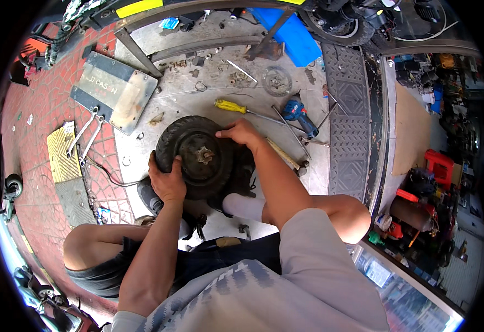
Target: The person disassembles and works on an electric scooter hub motor, pulling the internal coil and magnet assembly out of the tire hub and reinserting it, and hammering the central axle.
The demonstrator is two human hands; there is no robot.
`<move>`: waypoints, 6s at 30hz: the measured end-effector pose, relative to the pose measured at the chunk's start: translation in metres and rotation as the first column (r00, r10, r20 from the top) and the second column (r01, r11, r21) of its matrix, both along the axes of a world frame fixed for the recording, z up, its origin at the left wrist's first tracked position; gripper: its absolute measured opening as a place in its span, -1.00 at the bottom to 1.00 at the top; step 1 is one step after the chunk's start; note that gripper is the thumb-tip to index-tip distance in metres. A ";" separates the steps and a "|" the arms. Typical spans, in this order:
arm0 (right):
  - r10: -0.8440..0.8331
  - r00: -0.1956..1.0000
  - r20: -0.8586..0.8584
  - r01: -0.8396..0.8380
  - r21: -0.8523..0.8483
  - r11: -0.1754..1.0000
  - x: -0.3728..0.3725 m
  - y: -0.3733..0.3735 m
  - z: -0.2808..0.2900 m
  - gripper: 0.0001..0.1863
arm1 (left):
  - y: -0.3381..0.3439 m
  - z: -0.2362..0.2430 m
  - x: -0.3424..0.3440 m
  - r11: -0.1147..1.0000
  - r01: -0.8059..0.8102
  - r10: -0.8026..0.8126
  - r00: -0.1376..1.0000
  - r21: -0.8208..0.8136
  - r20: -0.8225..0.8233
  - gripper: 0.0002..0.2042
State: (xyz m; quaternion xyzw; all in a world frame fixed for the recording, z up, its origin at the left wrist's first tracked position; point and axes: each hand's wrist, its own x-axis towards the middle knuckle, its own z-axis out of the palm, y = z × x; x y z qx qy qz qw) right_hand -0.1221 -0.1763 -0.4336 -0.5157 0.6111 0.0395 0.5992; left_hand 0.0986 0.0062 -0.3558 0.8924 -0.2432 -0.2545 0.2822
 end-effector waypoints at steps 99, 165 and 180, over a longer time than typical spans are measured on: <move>0.013 0.910 -0.414 -0.291 -0.618 0.730 0.099 -0.173 -0.031 -0.58 | 0.000 -0.001 0.001 0.990 0.021 -0.030 0.998 -0.137 -0.061 -0.17; 0.218 0.732 -0.645 -0.508 -0.304 0.806 0.089 -0.186 -0.026 -0.49 | 0.002 -0.006 0.000 0.990 0.019 -0.028 0.998 -0.138 -0.064 -0.15; -0.592 0.482 0.646 0.486 0.365 0.794 0.033 -0.156 -0.001 -0.61 | 0.000 0.002 0.000 0.991 0.012 -0.019 0.999 -0.134 -0.051 -0.18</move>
